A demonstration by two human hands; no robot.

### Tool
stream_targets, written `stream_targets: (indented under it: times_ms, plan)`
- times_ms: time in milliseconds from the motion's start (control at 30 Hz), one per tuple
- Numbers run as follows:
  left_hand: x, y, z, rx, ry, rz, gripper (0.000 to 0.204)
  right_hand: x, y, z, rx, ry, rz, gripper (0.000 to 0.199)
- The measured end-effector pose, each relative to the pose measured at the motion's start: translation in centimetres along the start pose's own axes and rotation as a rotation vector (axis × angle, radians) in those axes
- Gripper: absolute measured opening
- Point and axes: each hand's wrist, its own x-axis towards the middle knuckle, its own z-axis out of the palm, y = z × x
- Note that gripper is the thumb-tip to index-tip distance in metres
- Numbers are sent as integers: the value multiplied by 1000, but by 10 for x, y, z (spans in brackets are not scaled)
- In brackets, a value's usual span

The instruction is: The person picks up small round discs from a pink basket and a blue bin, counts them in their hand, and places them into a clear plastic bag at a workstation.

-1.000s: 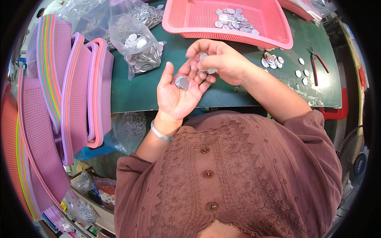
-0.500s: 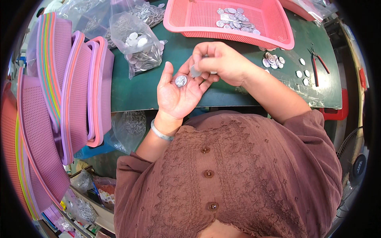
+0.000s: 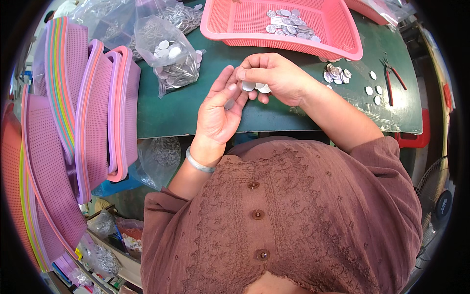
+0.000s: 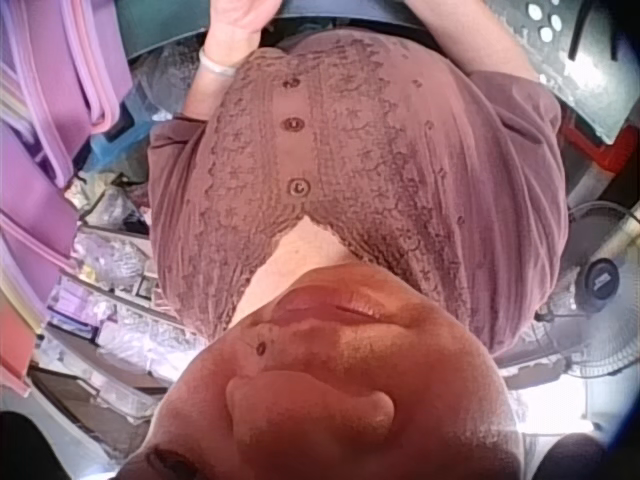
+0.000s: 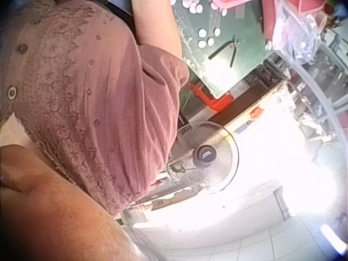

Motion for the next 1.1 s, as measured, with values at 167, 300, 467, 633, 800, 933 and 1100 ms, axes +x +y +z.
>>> stream_targets:
  times_ms: [167, 300, 467, 633, 800, 933, 1100]
  plan:
    - [-2, 8, 8, -261, -5, -114, 49, 1, 3, -6, 38, 5, -51, 15]
    - [-2, 9, 4, -344, -64, -168, 59, -1, 0, -5, 79, -12, -86, 15]
    - [-2, 7, 8, -474, -140, -222, 63, 3, 0, 10, 102, -10, -111, 12]
    - [4, 5, -4, -583, -354, -240, 51, 3, 9, 26, -213, -190, -400, 14]
    - [-5, 16, 13, -332, 15, -194, 36, -5, 0, 34, -212, -225, -485, 23]
    - [-11, 40, 14, -261, 34, -312, 25, -16, -21, 21, -379, -213, -701, 26]
    - [-10, 116, 57, 169, -178, 31, 21, -36, -34, 3, -470, -109, -684, 21]
